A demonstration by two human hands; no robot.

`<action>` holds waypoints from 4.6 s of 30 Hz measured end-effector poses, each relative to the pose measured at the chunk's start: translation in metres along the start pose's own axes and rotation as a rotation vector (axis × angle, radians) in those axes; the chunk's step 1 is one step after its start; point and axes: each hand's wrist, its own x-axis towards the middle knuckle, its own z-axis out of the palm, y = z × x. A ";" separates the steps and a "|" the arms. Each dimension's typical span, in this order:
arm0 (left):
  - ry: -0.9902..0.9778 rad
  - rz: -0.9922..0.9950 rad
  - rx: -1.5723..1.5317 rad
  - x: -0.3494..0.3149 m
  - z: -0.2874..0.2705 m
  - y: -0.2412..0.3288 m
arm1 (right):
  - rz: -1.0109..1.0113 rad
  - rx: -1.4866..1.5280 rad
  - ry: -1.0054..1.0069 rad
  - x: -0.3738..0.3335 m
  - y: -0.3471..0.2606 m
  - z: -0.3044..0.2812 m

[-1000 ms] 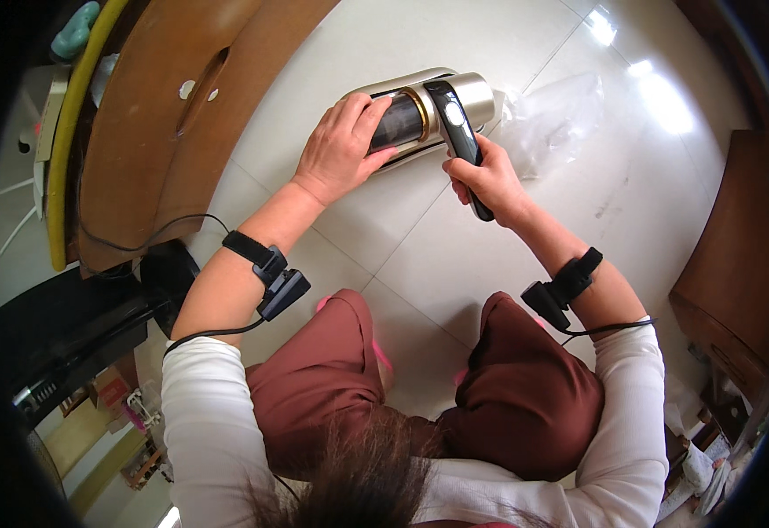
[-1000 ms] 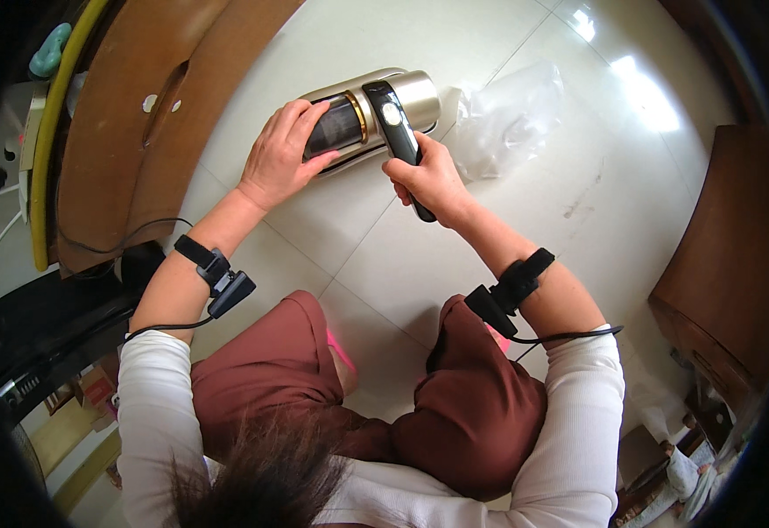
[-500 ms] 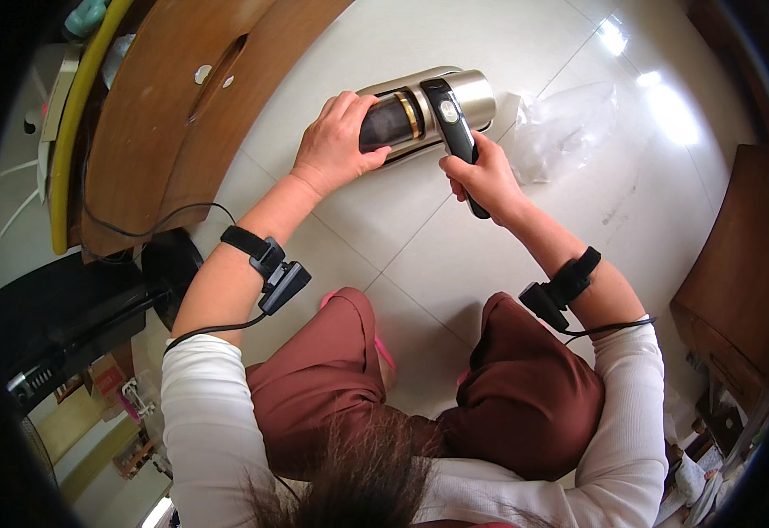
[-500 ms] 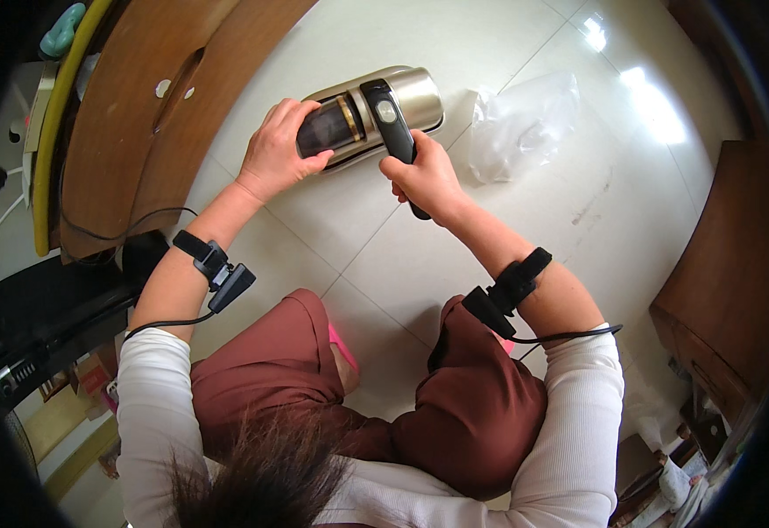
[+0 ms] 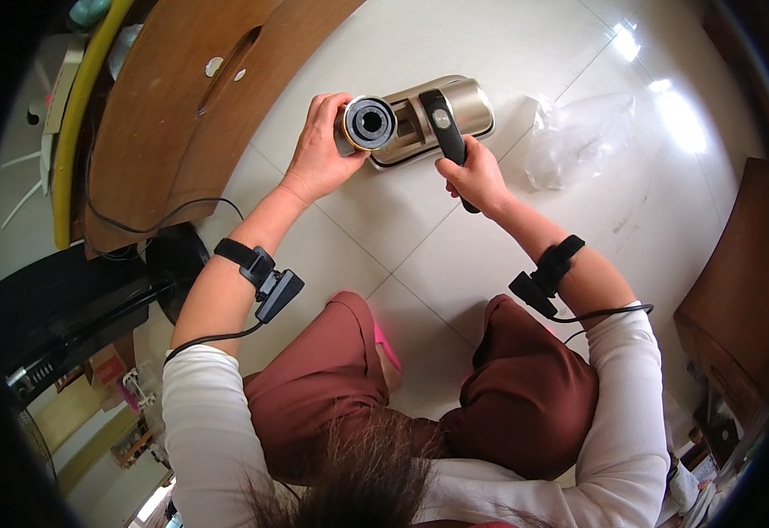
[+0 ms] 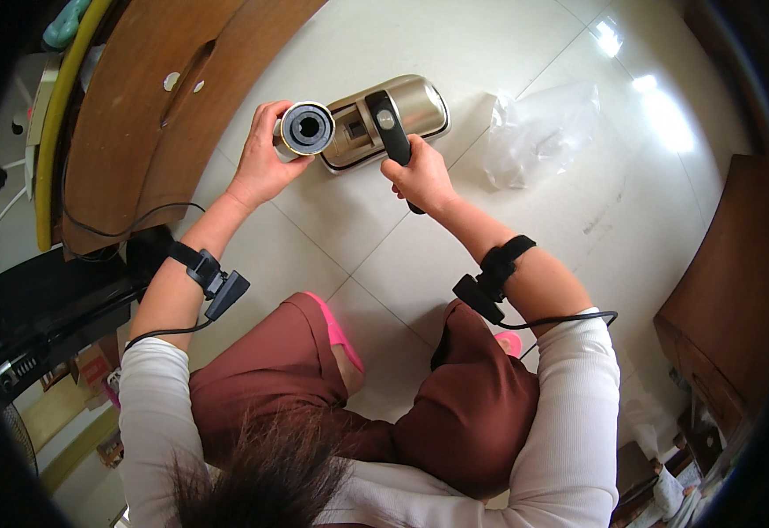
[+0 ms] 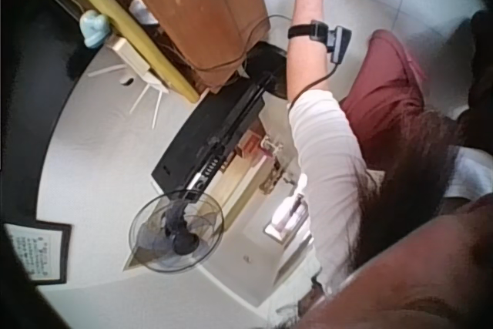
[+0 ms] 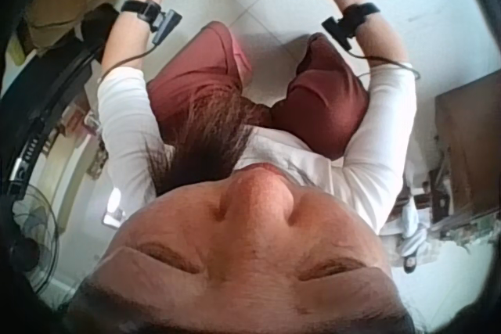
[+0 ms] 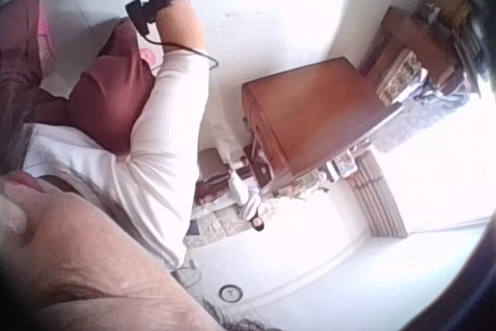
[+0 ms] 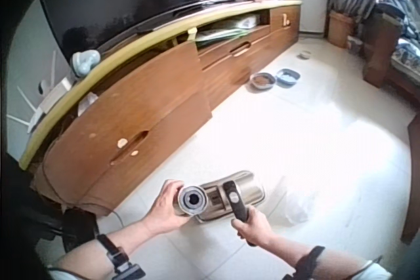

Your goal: The person sits on the floor and disassembles a handheld vacuum cleaner. They remove the dustbin and filter, place the filter into a plastic bag, and then reassemble the vacuum by inserting the filter back into the dustbin and attaching it to the main body.

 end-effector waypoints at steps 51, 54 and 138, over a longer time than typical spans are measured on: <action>-0.579 0.124 -0.439 0.054 0.143 0.124 | 0.079 0.057 0.620 -0.074 0.112 -0.264; -0.580 0.109 -0.501 0.059 0.148 0.143 | -0.227 -0.361 0.950 -0.080 0.123 -0.272; -0.444 0.180 -0.388 0.069 0.174 0.194 | -0.443 0.300 0.592 -0.170 -0.005 -0.253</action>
